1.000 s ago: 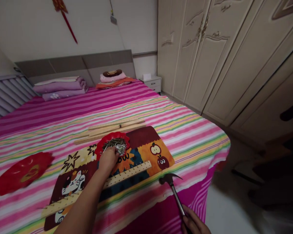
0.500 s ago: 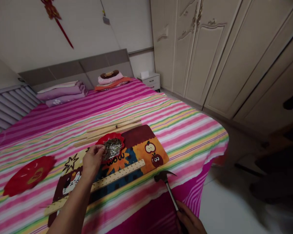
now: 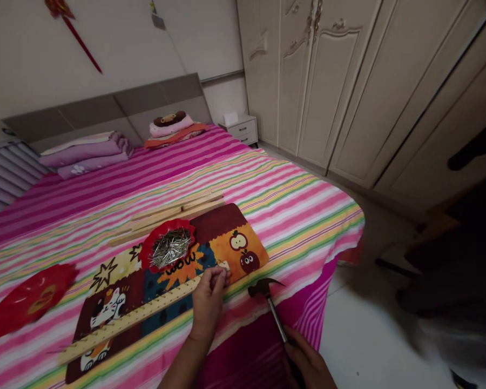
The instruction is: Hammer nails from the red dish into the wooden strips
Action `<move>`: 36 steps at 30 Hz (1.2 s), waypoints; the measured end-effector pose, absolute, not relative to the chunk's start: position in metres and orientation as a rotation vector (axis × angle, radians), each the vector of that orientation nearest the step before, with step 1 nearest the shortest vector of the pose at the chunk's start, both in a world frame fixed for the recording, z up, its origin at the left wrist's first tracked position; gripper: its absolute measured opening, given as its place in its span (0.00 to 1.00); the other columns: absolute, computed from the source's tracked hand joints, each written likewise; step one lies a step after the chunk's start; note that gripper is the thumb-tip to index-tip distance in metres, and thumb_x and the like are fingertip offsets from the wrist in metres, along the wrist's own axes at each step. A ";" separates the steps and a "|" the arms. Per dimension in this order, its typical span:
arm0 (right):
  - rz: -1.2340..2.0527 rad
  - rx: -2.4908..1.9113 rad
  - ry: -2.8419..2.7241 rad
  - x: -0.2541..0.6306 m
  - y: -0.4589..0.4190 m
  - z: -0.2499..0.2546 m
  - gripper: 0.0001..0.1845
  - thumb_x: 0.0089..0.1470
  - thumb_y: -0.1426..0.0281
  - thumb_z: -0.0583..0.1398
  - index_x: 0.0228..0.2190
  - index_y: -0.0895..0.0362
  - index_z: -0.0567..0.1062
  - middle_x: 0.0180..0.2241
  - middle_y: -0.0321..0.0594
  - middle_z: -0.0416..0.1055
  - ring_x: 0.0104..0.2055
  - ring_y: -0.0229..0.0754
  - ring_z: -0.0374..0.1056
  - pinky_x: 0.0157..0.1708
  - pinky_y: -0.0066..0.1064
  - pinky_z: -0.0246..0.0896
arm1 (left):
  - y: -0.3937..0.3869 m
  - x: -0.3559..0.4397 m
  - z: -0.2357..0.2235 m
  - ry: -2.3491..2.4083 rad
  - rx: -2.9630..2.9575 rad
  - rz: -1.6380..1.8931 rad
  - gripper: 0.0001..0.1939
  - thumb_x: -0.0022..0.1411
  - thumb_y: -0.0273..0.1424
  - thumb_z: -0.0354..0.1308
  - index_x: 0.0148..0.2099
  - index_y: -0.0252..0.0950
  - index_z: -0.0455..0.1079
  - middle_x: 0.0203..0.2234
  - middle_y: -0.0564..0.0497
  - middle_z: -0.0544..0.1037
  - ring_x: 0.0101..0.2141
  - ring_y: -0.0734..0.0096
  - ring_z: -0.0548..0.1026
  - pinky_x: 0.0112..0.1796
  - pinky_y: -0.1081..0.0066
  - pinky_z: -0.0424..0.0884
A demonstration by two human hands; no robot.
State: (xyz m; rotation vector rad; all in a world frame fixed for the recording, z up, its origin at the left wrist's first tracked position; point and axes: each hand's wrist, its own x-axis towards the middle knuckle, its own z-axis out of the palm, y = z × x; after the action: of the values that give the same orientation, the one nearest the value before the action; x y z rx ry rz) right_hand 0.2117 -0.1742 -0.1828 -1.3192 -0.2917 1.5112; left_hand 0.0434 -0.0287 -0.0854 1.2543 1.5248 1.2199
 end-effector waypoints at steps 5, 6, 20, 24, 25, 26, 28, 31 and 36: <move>1.568 -1.286 -0.246 0.215 -0.173 -0.172 0.29 0.37 0.53 0.67 0.42 0.55 0.76 0.24 0.36 0.73 0.25 0.38 0.67 0.25 0.26 0.61 | -0.027 0.041 -0.091 1.685 1.375 1.190 0.15 0.53 0.44 0.55 0.36 0.38 0.69 0.31 0.48 0.80 0.34 0.66 0.77 0.40 0.64 0.72; 1.591 -1.273 -0.259 0.216 -0.172 -0.170 0.29 0.37 0.53 0.67 0.42 0.55 0.76 0.24 0.36 0.73 0.25 0.38 0.67 0.25 0.26 0.61 | -0.027 0.040 -0.091 1.699 1.387 1.185 0.16 0.53 0.45 0.55 0.36 0.38 0.69 0.31 0.49 0.80 0.34 0.66 0.77 0.41 0.64 0.72; 1.531 -1.327 -0.239 0.212 -0.173 -0.177 0.32 0.35 0.52 0.67 0.42 0.57 0.76 0.25 0.36 0.72 0.25 0.38 0.66 0.25 0.26 0.60 | -0.021 0.044 -0.089 1.865 1.476 1.190 0.15 0.53 0.45 0.52 0.35 0.40 0.69 0.27 0.51 0.79 0.31 0.66 0.77 0.36 0.68 0.72; 1.519 -1.340 -0.270 0.212 -0.173 -0.178 0.32 0.35 0.52 0.67 0.41 0.56 0.76 0.26 0.37 0.72 0.25 0.39 0.67 0.23 0.27 0.61 | -0.019 0.046 -0.090 1.909 1.439 1.205 0.16 0.51 0.45 0.54 0.35 0.39 0.69 0.25 0.52 0.78 0.29 0.66 0.76 0.34 0.68 0.71; 1.521 -1.342 -0.276 0.212 -0.173 -0.177 0.32 0.35 0.52 0.67 0.41 0.56 0.76 0.26 0.37 0.72 0.25 0.39 0.67 0.23 0.27 0.61 | -0.019 0.046 -0.090 1.923 1.428 1.203 0.16 0.51 0.45 0.55 0.35 0.38 0.69 0.25 0.51 0.78 0.29 0.66 0.76 0.34 0.67 0.71; 1.525 -1.344 -0.278 0.212 -0.173 -0.177 0.32 0.36 0.51 0.66 0.41 0.57 0.76 0.26 0.37 0.72 0.25 0.39 0.67 0.22 0.27 0.61 | -0.019 0.046 -0.091 1.929 1.414 1.203 0.17 0.50 0.45 0.55 0.36 0.38 0.69 0.25 0.51 0.77 0.29 0.66 0.76 0.34 0.67 0.71; 1.530 -1.337 -0.276 0.212 -0.172 -0.174 0.32 0.36 0.51 0.66 0.42 0.57 0.75 0.26 0.37 0.72 0.25 0.39 0.67 0.22 0.27 0.62 | -0.019 0.046 -0.094 1.920 1.387 1.204 0.17 0.51 0.45 0.55 0.36 0.38 0.70 0.26 0.51 0.78 0.29 0.66 0.76 0.34 0.67 0.71; 1.534 -1.331 -0.283 0.213 -0.172 -0.170 0.31 0.37 0.52 0.66 0.41 0.56 0.76 0.24 0.36 0.72 0.25 0.40 0.68 0.23 0.27 0.63 | -0.018 0.046 -0.097 1.892 1.395 1.214 0.17 0.51 0.45 0.56 0.36 0.38 0.71 0.28 0.50 0.78 0.30 0.67 0.76 0.35 0.67 0.70; 1.522 -1.336 -0.310 0.215 -0.172 -0.168 0.30 0.36 0.52 0.67 0.40 0.56 0.76 0.27 0.38 0.74 0.32 0.44 0.70 0.29 0.29 0.65 | -0.017 0.044 -0.101 1.898 1.423 1.214 0.16 0.51 0.45 0.55 0.35 0.38 0.72 0.29 0.50 0.78 0.31 0.67 0.75 0.36 0.67 0.70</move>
State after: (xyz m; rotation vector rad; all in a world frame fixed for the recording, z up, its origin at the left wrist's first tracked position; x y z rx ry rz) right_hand 0.2146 -0.1720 -0.1680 -1.3359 -0.3097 1.5219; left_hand 0.0444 -0.0173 -0.1010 1.4229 1.8978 1.2142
